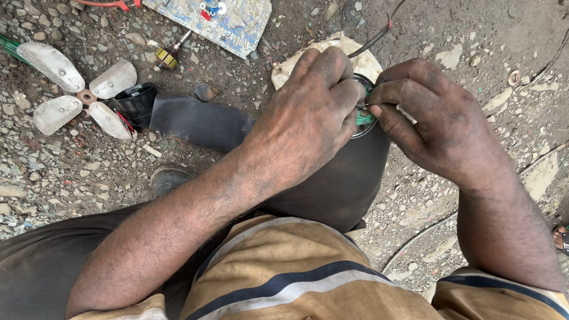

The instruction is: The person disassembles a fan motor, cleans the internal components and the fan cage with a cloth, and reassembles the motor into the cage. The person handles the motor, fan blades, and cage while seated on the ground.

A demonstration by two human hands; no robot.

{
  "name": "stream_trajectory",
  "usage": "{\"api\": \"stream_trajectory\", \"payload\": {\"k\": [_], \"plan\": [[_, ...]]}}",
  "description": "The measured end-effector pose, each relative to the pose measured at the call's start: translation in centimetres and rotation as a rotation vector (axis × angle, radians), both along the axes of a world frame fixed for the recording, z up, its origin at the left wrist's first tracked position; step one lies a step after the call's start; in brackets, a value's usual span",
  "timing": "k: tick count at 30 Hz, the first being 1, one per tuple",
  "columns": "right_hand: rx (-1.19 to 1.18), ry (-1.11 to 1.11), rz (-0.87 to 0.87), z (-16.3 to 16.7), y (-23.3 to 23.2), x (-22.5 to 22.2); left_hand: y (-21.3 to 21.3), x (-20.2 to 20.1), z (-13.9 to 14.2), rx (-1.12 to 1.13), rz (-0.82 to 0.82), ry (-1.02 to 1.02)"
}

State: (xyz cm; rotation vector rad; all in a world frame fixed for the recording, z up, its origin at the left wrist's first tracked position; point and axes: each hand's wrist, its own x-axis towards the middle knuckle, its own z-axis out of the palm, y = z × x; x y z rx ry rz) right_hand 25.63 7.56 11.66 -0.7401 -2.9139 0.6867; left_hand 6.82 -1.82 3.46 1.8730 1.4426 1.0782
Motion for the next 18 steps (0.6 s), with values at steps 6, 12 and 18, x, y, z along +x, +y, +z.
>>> {"api": "stream_trajectory", "payload": {"k": [6,12,18], "plan": [[-0.018,0.022,-0.026,-0.6,-0.2,0.7,-0.2,-0.3,0.0,-0.036,0.013,-0.107],[-0.037,0.077,-0.091,-1.3,-0.9,1.0,0.0,-0.3,0.6,-0.072,0.027,-0.123],[-0.311,0.337,-0.304,-1.8,-1.9,1.1,0.4,0.0,1.1,-0.133,0.035,-0.090]]}}
